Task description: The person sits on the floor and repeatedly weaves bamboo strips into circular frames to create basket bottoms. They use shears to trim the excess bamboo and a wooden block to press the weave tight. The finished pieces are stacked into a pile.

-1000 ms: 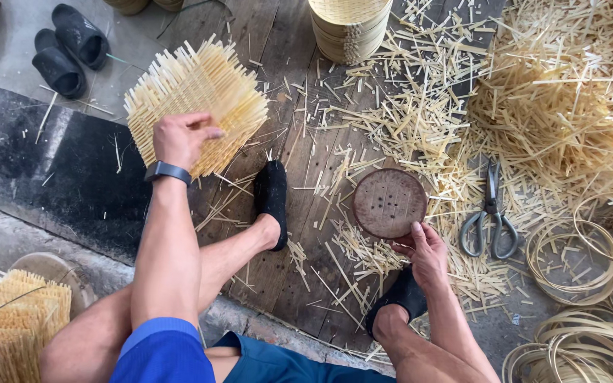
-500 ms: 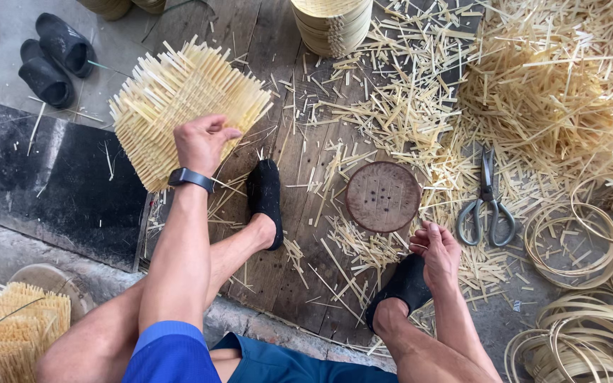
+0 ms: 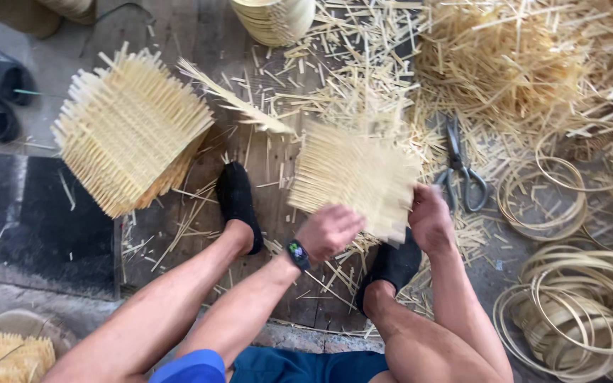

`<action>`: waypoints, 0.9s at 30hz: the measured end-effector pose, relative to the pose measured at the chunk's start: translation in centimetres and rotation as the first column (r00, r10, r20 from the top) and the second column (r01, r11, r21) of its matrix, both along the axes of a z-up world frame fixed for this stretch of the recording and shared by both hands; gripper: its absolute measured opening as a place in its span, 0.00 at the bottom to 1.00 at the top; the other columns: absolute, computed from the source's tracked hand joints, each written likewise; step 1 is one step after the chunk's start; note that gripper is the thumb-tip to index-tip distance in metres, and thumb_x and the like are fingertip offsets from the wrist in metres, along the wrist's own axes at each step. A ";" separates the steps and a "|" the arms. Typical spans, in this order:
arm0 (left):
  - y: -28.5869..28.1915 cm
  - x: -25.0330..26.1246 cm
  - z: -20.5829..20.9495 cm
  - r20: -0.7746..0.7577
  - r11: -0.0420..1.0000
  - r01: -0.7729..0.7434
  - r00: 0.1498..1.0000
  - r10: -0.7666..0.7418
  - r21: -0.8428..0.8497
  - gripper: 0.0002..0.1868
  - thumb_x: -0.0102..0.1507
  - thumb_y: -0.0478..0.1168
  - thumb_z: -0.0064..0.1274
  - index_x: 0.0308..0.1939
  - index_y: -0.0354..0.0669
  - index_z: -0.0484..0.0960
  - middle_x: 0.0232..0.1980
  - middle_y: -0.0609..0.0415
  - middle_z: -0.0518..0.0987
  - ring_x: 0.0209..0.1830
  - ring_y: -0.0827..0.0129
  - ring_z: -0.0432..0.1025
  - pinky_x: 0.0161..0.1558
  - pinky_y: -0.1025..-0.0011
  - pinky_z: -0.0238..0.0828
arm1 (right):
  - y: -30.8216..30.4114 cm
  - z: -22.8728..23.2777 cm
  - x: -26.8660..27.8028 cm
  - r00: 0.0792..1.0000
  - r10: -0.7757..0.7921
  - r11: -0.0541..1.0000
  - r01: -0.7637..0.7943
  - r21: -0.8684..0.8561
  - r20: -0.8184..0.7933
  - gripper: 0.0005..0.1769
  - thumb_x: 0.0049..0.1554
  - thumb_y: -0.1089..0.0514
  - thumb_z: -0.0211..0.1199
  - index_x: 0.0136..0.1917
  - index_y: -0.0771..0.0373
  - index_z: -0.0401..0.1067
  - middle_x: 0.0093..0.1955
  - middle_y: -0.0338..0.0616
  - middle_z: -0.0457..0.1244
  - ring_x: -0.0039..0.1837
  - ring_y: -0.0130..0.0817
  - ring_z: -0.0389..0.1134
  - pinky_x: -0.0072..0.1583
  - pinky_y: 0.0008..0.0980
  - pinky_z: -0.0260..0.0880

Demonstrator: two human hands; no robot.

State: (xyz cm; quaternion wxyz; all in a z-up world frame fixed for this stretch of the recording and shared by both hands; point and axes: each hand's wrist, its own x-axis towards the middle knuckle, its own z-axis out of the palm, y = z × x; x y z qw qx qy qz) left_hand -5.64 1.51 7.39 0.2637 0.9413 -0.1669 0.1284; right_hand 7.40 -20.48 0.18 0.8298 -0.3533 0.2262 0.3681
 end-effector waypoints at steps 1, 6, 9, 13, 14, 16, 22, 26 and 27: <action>-1.1 -0.2 -1.0 -0.104 0.997 0.082 0.991 -0.082 -0.006 0.14 0.59 0.35 0.57 0.49 0.39 0.84 0.54 0.52 0.83 0.56 0.60 0.75 0.55 0.60 0.71 | 0.2 -0.1 0.0 0.988 0.099 0.989 -0.084 -0.119 0.122 0.22 0.55 0.52 0.63 0.57 0.71 0.71 0.51 0.47 0.71 0.51 0.32 0.74 0.55 0.30 0.76; -0.6 -0.7 -2.5 -0.075 0.962 -0.212 0.976 0.202 -0.170 0.18 0.61 0.49 0.62 0.50 0.42 0.83 0.54 0.54 0.81 0.58 0.59 0.74 0.62 0.58 0.70 | 1.5 -1.7 -0.5 0.918 0.260 0.906 -0.123 -0.406 0.301 0.21 0.53 0.65 0.72 0.59 0.70 0.72 0.53 0.47 0.71 0.51 0.29 0.73 0.55 0.29 0.76; 2.3 0.9 -5.0 -0.008 0.674 -0.737 0.674 0.738 0.047 0.30 0.57 0.51 0.65 0.55 0.33 0.83 0.58 0.38 0.79 0.60 0.53 0.71 0.59 0.52 0.66 | 1.7 -1.8 -0.3 0.892 0.269 0.912 -0.115 -0.394 0.363 0.20 0.55 0.64 0.72 0.60 0.70 0.72 0.54 0.48 0.71 0.51 0.28 0.72 0.55 0.28 0.76; 7.8 1.9 -10.6 -0.831 0.180 -0.879 0.476 0.289 -0.441 0.23 0.56 0.36 0.69 0.50 0.29 0.79 0.44 0.44 0.83 0.40 0.66 0.78 0.44 0.69 0.78 | 2.1 -1.2 0.1 0.856 0.346 0.853 -0.117 -0.508 0.385 0.20 0.55 0.63 0.72 0.59 0.70 0.72 0.53 0.47 0.72 0.51 0.27 0.73 0.54 0.27 0.77; 8.2 1.7 -11.6 -0.848 0.102 -0.854 0.519 0.102 -0.510 0.17 0.57 0.33 0.67 0.47 0.27 0.82 0.42 0.45 0.85 0.38 0.68 0.79 0.42 0.72 0.79 | 2.2 -1.0 0.2 0.852 0.365 0.833 -0.120 -0.539 0.375 0.21 0.55 0.63 0.72 0.59 0.70 0.73 0.52 0.47 0.72 0.50 0.27 0.73 0.53 0.27 0.77; 8.4 1.1 -12.5 -0.864 0.096 -0.870 0.492 0.107 -0.483 0.15 0.58 0.31 0.66 0.46 0.28 0.81 0.40 0.48 0.84 0.36 0.71 0.79 0.41 0.75 0.80 | 2.3 -0.9 0.3 0.846 0.375 0.817 -0.108 -0.566 0.379 0.21 0.54 0.63 0.72 0.60 0.70 0.73 0.52 0.47 0.72 0.50 0.27 0.73 0.53 0.27 0.77; 7.4 1.2 -10.6 -0.875 0.063 -0.887 0.462 0.146 -0.458 0.18 0.58 0.31 0.66 0.49 0.29 0.80 0.42 0.46 0.85 0.38 0.72 0.79 0.42 0.76 0.79 | 2.4 -1.2 0.0 0.838 0.361 0.802 -0.055 -0.595 0.410 0.23 0.54 0.63 0.73 0.60 0.71 0.71 0.52 0.48 0.72 0.50 0.27 0.74 0.54 0.26 0.77; 4.9 -0.2 -8.2 -0.915 0.058 -0.975 0.221 0.336 -0.214 0.33 0.59 0.36 0.71 0.63 0.33 0.70 0.54 0.45 0.77 0.51 0.71 0.74 0.50 0.77 0.70 | 2.5 -1.1 0.3 0.847 0.370 0.799 -0.081 -0.596 0.382 0.23 0.53 0.64 0.73 0.60 0.72 0.71 0.51 0.48 0.72 0.50 0.27 0.74 0.54 0.26 0.77; 2.9 -1.1 -8.1 -0.921 -0.044 -0.963 0.240 0.307 -0.266 0.36 0.58 0.34 0.72 0.65 0.36 0.69 0.57 0.48 0.78 0.53 0.72 0.72 0.51 0.77 0.68 | 2.5 -1.0 0.4 0.847 0.369 0.798 -0.078 -0.597 0.383 0.23 0.53 0.64 0.73 0.60 0.72 0.71 0.52 0.48 0.72 0.50 0.27 0.74 0.54 0.26 0.77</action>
